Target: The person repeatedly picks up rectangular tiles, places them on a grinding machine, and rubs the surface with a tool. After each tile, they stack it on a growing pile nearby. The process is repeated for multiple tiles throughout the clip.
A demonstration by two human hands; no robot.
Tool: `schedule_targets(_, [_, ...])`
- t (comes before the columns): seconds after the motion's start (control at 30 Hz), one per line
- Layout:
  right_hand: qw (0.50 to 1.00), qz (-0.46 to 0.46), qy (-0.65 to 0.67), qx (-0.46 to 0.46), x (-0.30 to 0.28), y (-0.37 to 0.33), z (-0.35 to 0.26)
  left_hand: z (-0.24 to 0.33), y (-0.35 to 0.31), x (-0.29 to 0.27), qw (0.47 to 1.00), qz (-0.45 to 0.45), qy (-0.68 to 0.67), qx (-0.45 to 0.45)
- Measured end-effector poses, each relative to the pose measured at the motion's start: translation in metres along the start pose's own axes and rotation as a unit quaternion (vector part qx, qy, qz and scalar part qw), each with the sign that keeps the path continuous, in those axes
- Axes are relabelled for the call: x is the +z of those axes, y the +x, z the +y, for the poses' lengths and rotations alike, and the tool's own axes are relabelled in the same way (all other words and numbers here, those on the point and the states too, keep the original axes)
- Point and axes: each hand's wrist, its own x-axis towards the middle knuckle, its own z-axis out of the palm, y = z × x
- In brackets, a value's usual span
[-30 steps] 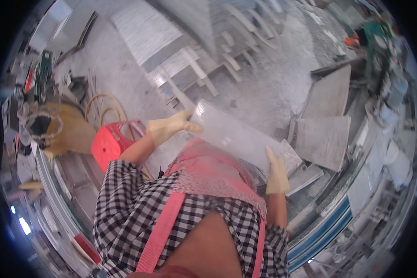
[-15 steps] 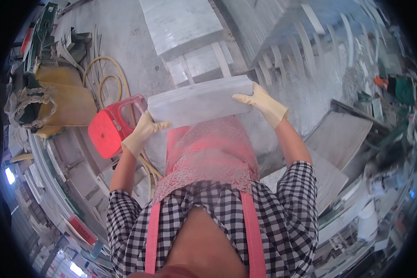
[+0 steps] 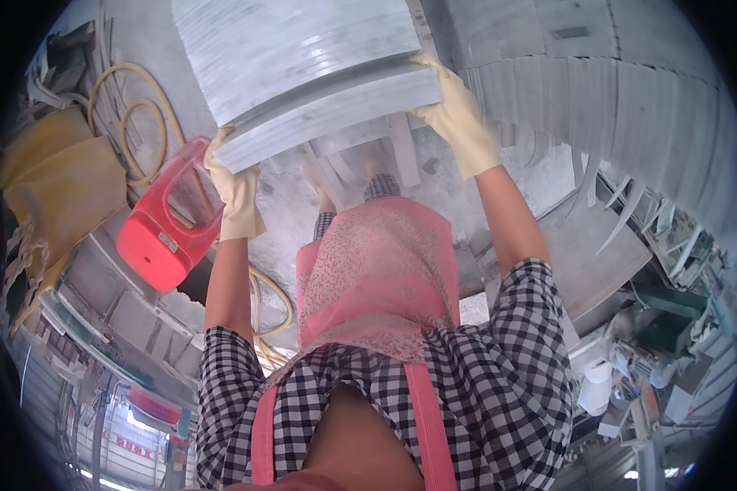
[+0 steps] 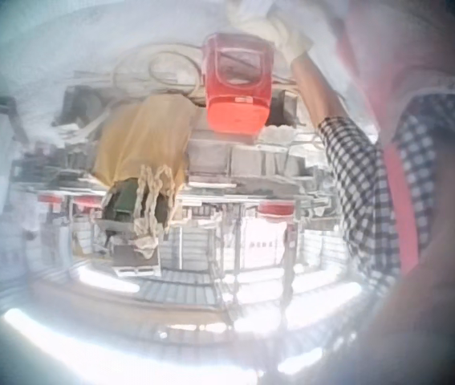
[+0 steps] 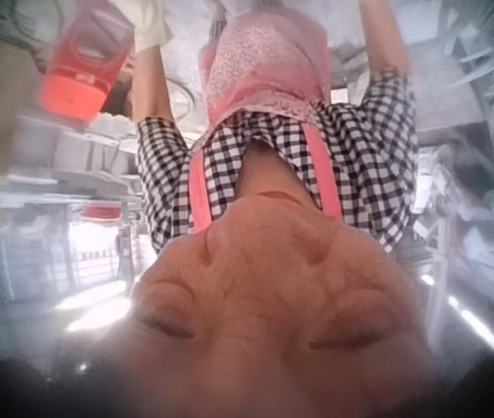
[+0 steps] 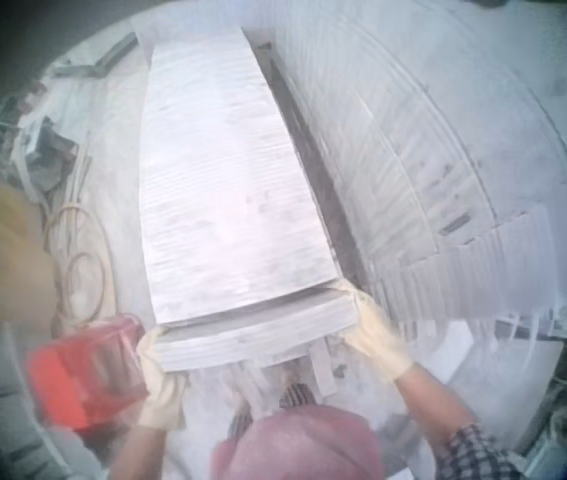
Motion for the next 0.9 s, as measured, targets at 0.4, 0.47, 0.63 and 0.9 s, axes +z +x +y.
schedule_targets(0.4, [0.995,-0.067,-0.033,-0.069,-0.014,-0.011,-0.021,-0.01,0.015,-0.001,0.752,-0.132,-0.467,-0.446])
schedule_targets(0.47, [0.99,-0.023,-0.078,-0.114,-0.014,-0.011,-0.018,-0.009,0.013,0.004,0.897,-0.192,-0.311,-0.251])
schedule_targets(0.63, [0.961,0.065,-0.25,-0.1,0.009,-0.004,-0.004,-0.001,0.008,0.008,0.986,-0.13,-0.035,-0.095])
schedule_targets(0.9, [0.992,0.073,-0.09,0.054,0.011,-0.013,0.013,0.001,-0.011,-0.001,0.85,-0.131,-0.386,-0.333])
